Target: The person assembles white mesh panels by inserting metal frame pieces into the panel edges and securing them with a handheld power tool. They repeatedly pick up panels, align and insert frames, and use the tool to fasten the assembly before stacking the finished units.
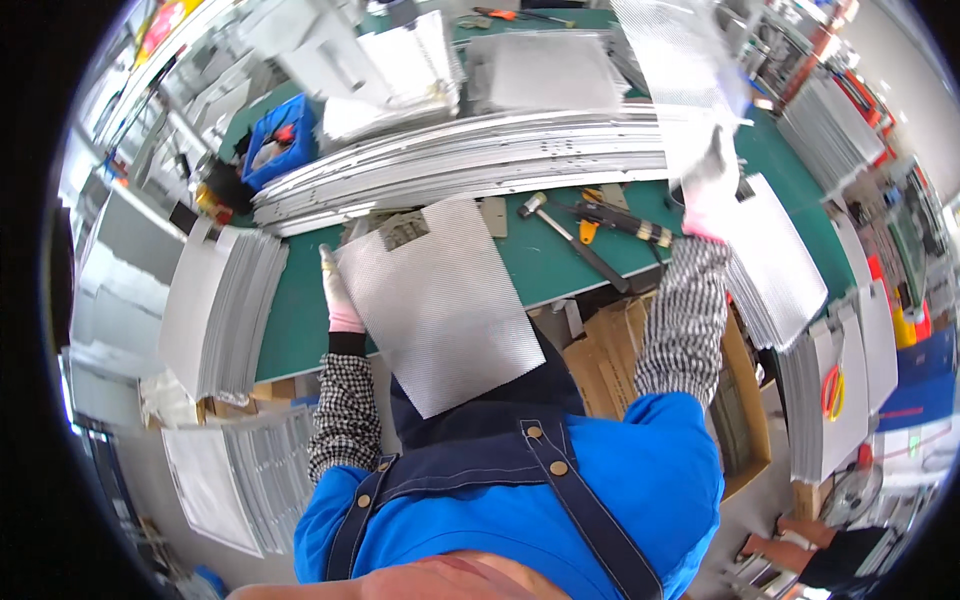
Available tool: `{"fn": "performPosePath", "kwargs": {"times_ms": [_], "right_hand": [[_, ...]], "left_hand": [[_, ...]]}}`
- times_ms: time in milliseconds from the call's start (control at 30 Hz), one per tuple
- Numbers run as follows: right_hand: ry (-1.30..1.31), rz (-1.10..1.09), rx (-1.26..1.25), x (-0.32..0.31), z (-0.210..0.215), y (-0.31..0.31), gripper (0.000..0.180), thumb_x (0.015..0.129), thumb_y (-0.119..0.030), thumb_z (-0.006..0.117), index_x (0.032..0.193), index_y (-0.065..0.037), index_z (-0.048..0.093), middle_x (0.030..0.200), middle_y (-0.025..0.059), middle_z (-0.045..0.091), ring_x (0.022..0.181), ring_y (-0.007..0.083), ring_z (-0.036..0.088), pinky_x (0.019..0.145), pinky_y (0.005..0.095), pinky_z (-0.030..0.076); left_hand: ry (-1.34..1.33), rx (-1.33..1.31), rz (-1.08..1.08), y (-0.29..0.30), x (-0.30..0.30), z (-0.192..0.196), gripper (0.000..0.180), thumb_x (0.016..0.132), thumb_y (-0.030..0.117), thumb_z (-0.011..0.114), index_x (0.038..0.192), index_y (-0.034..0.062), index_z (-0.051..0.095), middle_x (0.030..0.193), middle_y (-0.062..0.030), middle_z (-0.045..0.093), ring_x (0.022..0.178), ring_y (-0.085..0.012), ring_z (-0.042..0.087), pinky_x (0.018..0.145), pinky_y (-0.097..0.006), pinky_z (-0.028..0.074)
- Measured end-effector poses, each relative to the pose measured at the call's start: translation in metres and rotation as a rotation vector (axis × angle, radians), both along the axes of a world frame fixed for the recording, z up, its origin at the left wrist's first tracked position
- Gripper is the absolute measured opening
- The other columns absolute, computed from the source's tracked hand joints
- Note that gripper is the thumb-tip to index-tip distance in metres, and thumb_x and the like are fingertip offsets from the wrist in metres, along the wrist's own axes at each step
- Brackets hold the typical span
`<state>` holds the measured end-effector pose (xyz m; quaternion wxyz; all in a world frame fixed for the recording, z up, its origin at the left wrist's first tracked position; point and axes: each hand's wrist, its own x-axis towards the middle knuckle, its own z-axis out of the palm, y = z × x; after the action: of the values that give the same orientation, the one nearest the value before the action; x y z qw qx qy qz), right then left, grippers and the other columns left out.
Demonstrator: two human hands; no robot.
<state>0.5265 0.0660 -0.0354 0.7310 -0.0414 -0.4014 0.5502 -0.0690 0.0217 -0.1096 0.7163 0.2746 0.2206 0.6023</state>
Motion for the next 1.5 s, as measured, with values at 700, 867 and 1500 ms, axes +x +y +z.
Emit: {"fn": "performPosePath", "kwargs": {"times_ms": [700, 867, 1500], "right_hand": [[-0.931, 0.132, -0.725, -0.279, -0.086, -0.136, 0.046, 0.089, -0.001, 0.054, 0.133, 0.008, 0.045, 0.108, 0.0122, 0.064, 0.091, 0.0159, 0.065, 0.077, 0.0275, 0.056], [-0.977, 0.135, -0.699, -0.278, -0.085, -0.13, 0.047, 0.089, -0.003, 0.055, 0.134, 0.008, 0.045, 0.108, 0.0128, 0.065, 0.094, 0.0157, 0.065, 0.079, 0.027, 0.054], [-1.788, -0.362, -0.205, -0.244, 0.013, 0.031, 0.05, 0.09, -0.038, 0.063, 0.128, -0.005, 0.061, 0.115, 0.0193, 0.069, 0.105, 0.0323, 0.068, 0.093, 0.0381, 0.052]], "left_hand": [[-0.248, -0.023, -0.041, 0.0, -0.009, -0.023, 0.104, 0.086, 0.079, 0.045, 0.153, 0.0005, 0.03, 0.142, -0.0266, 0.048, 0.123, -0.035, 0.055, 0.104, -0.049, 0.048], [-0.303, -0.046, -0.065, -0.002, -0.013, -0.022, 0.107, 0.086, 0.081, 0.042, 0.153, -0.0005, 0.027, 0.144, -0.0275, 0.046, 0.127, -0.0372, 0.053, 0.107, -0.05, 0.045], [-0.246, -0.012, -0.059, -0.004, -0.01, -0.026, 0.089, 0.09, 0.059, 0.062, 0.151, 0.0014, 0.032, 0.137, -0.0196, 0.052, 0.117, -0.0307, 0.056, 0.101, -0.044, 0.049]]}}
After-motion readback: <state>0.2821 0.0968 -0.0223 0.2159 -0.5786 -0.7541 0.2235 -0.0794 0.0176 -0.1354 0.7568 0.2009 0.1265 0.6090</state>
